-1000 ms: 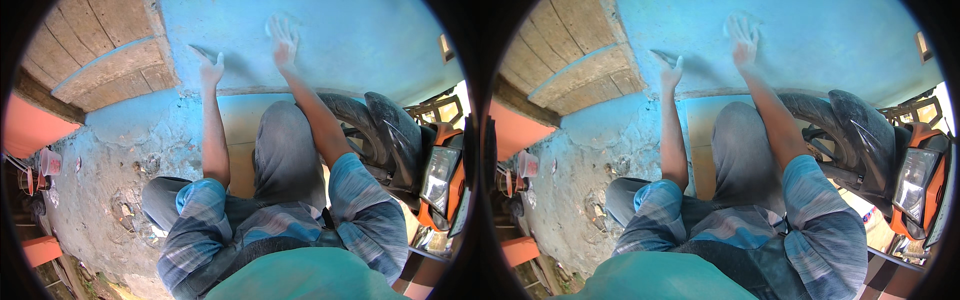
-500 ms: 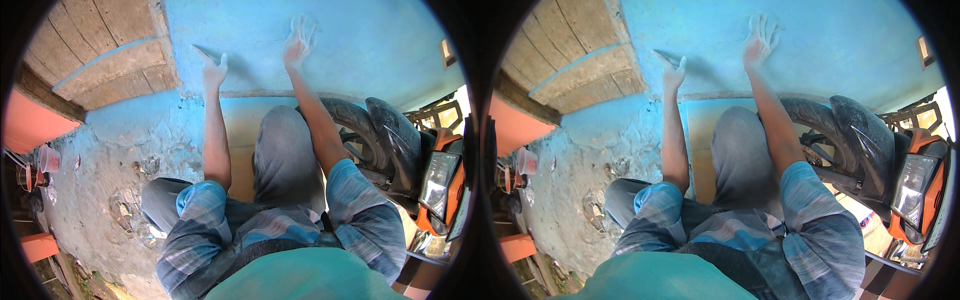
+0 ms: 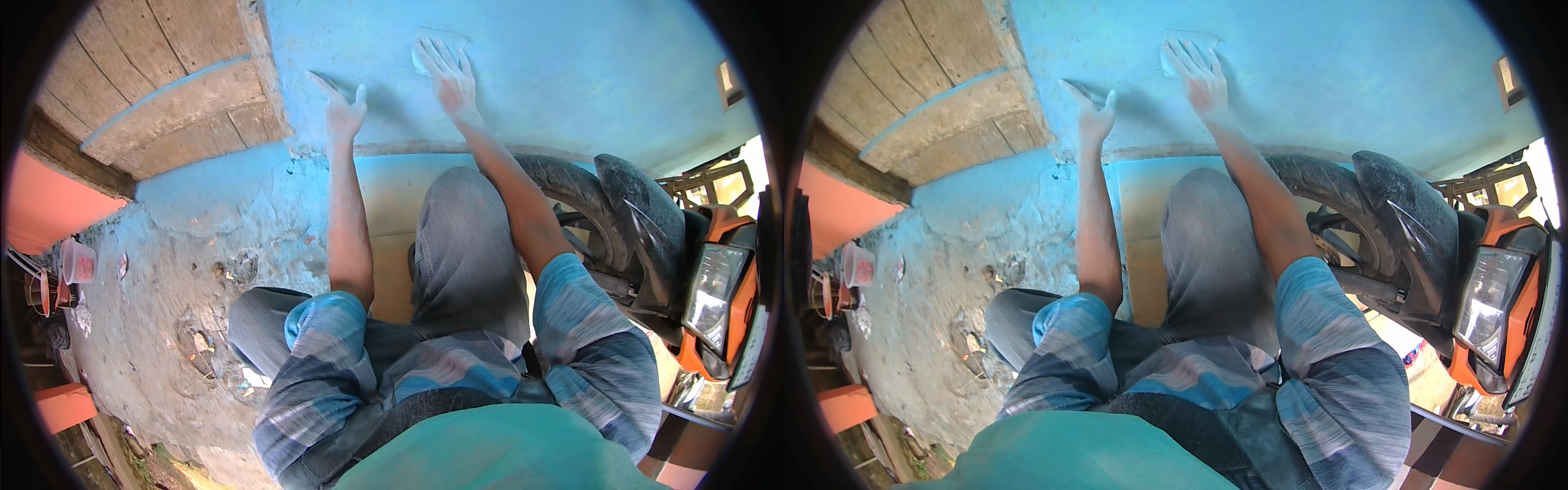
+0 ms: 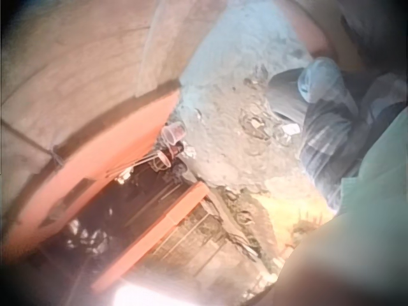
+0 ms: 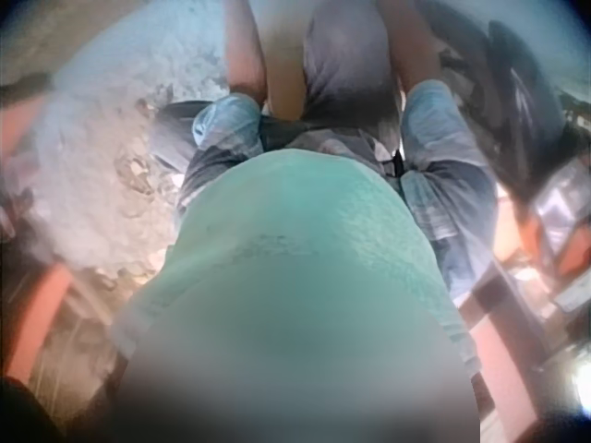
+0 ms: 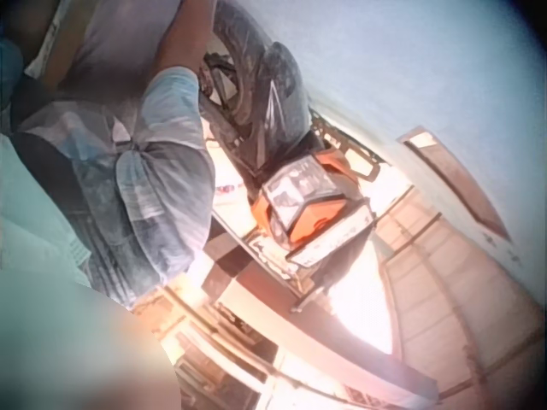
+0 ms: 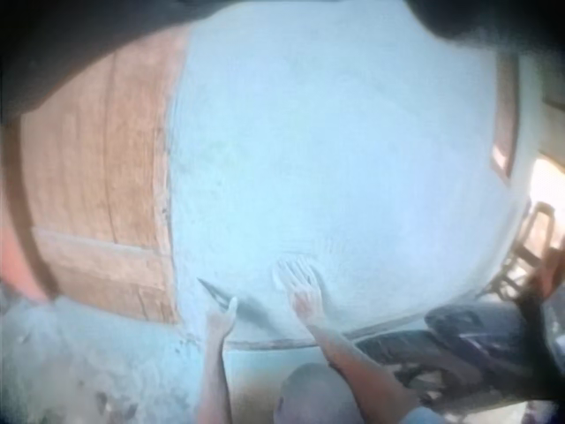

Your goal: The person squats and uses a small flat tool to smooth a light blue wall surface. They repeatedly rub the tool against the wall in horizontal and vertical motions to even out the finish.

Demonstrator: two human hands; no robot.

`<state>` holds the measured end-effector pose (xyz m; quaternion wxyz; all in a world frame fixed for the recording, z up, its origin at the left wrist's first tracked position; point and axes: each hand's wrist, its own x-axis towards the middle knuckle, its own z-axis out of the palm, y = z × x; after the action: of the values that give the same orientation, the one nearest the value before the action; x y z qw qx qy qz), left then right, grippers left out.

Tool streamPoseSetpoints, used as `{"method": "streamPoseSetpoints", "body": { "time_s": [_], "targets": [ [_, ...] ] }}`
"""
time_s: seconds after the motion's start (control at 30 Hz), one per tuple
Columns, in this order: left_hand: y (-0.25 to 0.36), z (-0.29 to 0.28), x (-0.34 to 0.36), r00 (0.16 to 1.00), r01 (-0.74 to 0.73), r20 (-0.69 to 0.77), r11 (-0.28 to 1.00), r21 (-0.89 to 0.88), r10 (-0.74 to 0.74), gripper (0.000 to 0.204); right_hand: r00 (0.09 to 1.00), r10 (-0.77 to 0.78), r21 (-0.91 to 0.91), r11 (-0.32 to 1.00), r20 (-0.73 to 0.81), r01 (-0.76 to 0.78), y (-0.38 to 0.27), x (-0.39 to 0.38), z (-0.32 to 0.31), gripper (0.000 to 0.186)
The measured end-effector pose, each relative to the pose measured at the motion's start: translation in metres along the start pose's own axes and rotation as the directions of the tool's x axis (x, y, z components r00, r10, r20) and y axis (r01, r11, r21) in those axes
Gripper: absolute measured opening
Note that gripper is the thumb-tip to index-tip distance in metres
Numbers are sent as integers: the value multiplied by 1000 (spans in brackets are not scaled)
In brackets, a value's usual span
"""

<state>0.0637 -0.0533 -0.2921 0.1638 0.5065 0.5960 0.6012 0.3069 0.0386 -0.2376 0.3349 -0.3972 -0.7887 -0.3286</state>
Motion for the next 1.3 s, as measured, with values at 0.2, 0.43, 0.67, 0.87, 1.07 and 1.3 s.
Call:
{"method": "streamPoseSetpoints", "body": {
  "time_s": [0.2,0.43,0.67,0.87,1.07,1.3],
  "targets": [
    [-7,3,-1,999,-29,-24,999,28,30,123,957,240,124,967,-165,-222,-1,17,-2,75],
    [4,1,4,999,-7,-47,986,166,15,124,899,365,78,931,-244,-357,-1,21,-5,71],
    [-13,2,5,999,-6,-46,992,129,12,125,1000,-9,76,997,16,7,-12,0,1,71],
    [-4,2,0,1000,-24,8,1000,-19,25,124,974,179,108,980,-136,-165,5,5,6,67],
    [-10,6,4,999,-15,-35,1000,-6,15,121,952,246,65,969,-182,-238,4,13,-6,70],
    [7,-8,1,998,56,21,998,36,-57,122,1000,18,-51,999,15,-17,-2,-5,3,70]
  ]
}}
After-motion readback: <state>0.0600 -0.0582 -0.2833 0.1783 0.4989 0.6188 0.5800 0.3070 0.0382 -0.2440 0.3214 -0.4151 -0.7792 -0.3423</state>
